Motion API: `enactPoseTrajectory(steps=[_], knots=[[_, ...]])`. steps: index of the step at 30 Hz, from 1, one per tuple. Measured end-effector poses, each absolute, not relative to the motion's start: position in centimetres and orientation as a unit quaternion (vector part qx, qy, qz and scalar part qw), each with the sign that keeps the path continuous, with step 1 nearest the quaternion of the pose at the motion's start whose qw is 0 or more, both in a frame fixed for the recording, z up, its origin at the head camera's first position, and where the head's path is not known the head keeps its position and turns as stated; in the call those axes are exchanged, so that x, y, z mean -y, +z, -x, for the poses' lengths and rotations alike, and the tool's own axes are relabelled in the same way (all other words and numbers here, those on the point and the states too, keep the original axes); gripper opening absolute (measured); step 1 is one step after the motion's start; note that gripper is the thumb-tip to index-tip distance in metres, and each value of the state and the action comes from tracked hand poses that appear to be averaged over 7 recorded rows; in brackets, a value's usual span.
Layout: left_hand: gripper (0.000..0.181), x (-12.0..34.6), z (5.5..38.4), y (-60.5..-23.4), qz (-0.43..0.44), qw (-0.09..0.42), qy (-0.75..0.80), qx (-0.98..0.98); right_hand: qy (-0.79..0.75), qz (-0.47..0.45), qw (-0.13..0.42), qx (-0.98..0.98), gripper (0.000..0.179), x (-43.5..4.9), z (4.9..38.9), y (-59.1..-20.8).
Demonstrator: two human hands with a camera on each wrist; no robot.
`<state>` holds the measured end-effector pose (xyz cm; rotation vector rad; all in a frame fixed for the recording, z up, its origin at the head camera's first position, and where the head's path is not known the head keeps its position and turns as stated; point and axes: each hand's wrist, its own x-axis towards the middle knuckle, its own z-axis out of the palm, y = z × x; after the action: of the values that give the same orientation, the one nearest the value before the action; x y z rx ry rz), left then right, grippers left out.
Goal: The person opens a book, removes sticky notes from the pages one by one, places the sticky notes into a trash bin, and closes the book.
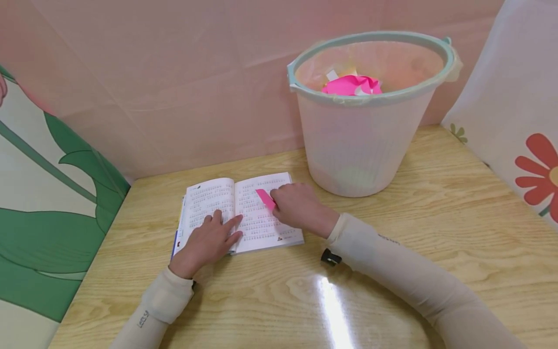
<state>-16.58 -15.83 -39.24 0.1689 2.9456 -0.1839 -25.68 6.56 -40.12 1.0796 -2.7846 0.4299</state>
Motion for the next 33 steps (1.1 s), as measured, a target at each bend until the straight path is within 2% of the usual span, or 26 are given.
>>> enactPoseTrajectory(steps=[17,33], knots=[[0.051,15.89,16.68,-39.23,-0.059,0.09,-0.064,-0.992,0.138,-0.344,0.048,0.928,0.009,-6.84,25.89,-39.52],[0.051,15.93,16.57,-39.42,-0.059,0.086,-0.062,-0.993,0.148,-0.342,0.059,0.926,0.006,-7.26,26.26,-39.35]])
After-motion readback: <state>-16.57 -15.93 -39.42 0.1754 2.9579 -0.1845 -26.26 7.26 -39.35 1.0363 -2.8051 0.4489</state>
